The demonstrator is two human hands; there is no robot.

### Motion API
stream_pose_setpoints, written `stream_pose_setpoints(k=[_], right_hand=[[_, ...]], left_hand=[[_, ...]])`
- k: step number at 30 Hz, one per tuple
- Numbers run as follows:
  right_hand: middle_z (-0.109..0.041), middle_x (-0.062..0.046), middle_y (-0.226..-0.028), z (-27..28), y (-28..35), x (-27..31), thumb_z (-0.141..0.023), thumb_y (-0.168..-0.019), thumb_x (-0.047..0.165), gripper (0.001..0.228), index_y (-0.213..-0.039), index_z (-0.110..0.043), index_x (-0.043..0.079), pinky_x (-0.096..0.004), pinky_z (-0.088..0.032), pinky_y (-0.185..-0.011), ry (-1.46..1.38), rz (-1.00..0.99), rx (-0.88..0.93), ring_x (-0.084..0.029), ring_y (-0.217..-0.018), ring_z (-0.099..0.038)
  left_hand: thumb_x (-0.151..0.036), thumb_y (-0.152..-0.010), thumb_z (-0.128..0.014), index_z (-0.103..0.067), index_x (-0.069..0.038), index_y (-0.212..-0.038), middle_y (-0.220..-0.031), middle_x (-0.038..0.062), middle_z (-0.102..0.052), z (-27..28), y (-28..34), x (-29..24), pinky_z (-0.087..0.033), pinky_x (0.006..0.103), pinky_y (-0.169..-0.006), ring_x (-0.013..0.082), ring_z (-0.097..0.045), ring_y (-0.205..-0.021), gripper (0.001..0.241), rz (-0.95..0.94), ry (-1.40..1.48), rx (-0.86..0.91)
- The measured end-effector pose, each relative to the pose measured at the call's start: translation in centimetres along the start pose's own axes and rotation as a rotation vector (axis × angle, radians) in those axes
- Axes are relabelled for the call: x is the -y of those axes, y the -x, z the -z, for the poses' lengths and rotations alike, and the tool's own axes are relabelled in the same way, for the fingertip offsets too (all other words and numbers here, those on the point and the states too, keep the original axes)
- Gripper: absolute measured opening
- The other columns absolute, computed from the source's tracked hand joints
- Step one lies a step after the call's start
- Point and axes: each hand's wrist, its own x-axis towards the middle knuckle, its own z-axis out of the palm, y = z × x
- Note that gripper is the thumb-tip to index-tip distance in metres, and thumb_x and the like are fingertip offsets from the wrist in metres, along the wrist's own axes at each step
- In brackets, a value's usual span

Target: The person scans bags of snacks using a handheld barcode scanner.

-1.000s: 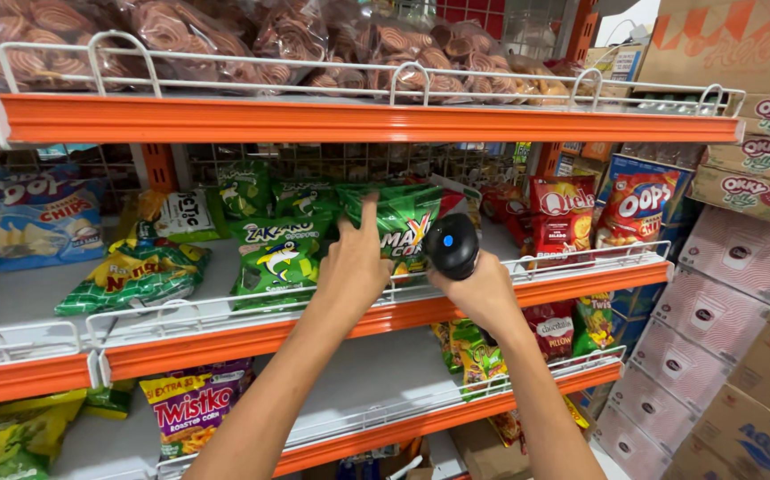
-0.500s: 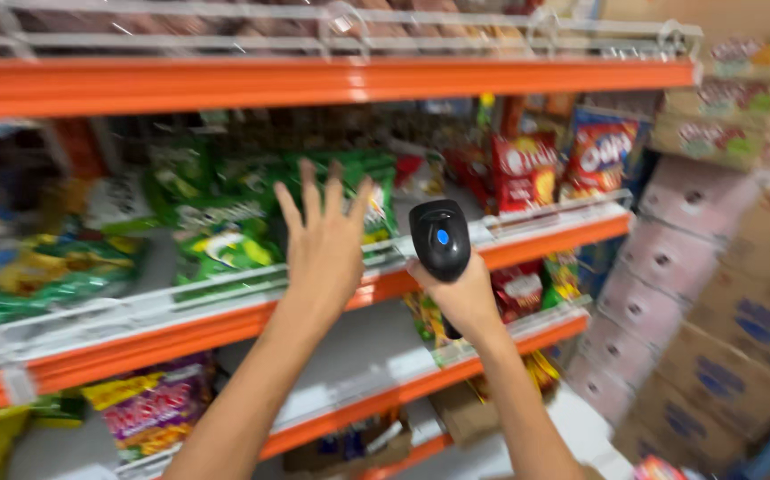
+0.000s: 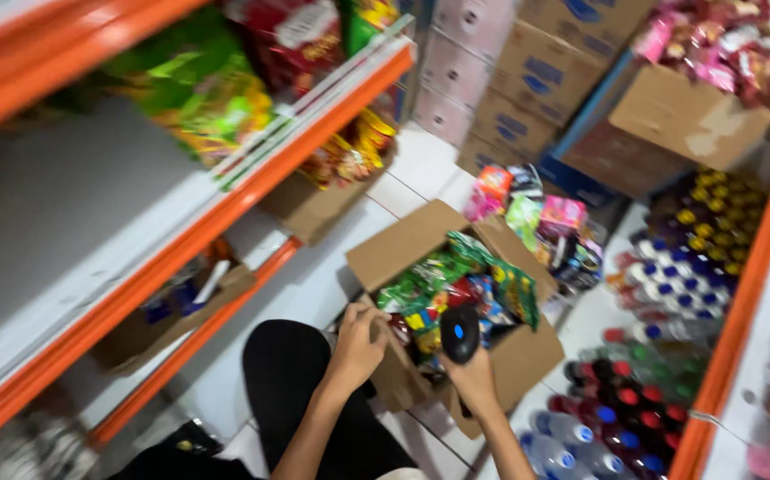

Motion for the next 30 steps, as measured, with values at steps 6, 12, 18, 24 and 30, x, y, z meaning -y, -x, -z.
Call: stream_pose_setpoints(k=[6, 12, 18, 24, 30], right_hand=[[-0.075, -0.017, -0.085, 7.3, 5.1, -8.3, -0.080, -0.072, 0.014, 0.035, -0.104, -0.068, 0.002, -0.039, -0.055, -0.071, 0.344, -0.347, -0.149, -0.025, -0.080, -0.072], [-0.076, -0.018, -0.076, 5.2, 3.7, -9.4, -0.078, -0.076, 0.017, 0.027, -0.096, -0.071, 0.001, -0.041, -0.059, -0.066, 0.229, -0.626, -0.039, -0.028, -0.070, -0.078], [-0.075, -0.016, -0.078, 1.2, -1.3, -5.6, -0.080, -0.072, 0.016, 0.031, -0.098, -0.070, 0.001, -0.038, -0.056, -0.067, 0.212, -0.329, -0.009, -0.023, -0.070, -0.073], [-0.075, -0.013, -0.078, 0.3, -3.7, -4.8, -0.077, -0.076, 0.017, 0.027, -0.096, -0.069, 0.001, -0.037, -0.057, -0.065, 0.133, -0.373, -0.076, -0.020, -0.069, -0.072], [-0.073, -0.013, -0.075, 2.0, -2.1, -8.4, -0.077, -0.077, 0.019, 0.027, -0.095, -0.069, 0.001, -0.036, -0.055, -0.067, 0.178, -0.416, -0.073, -0.018, -0.069, -0.070]], left_hand=[[-0.021, -0.086, -0.070, -0.068, -0.015, -0.118, -0.132, 0.021, -0.048, -10.6, -5.3, 6.5, -0.044, 0.0493, -0.104, 0.0425, -0.050, -0.122, 0.032, 0.206, -0.342, 0.257], [-0.026, -0.080, -0.073, -0.067, -0.021, -0.125, -0.156, 0.020, -0.030, -14.8, -8.9, 8.9, -0.034, 0.0639, -0.107, 0.0477, -0.031, -0.142, 0.046, 0.002, -0.649, 0.308], [-0.028, -0.081, -0.070, -0.068, -0.023, -0.126, -0.155, 0.020, -0.032, -16.8, -12.0, 8.7, -0.019, 0.0674, -0.116, 0.0465, -0.026, -0.145, 0.046, -0.192, -0.597, 0.336], [-0.019, -0.081, -0.063, -0.065, -0.009, -0.129, -0.149, 0.020, -0.045, -21.2, -14.0, 9.7, -0.022, 0.0669, -0.115, 0.0415, -0.038, -0.141, 0.049, -0.433, -0.783, 0.298], [-0.009, -0.092, -0.060, -0.064, 0.002, -0.122, -0.145, 0.016, -0.052, -19.7, -15.2, 8.8, -0.041, 0.0474, -0.111, 0.0307, -0.050, -0.133, 0.032, -0.473, -0.672, 0.144]])
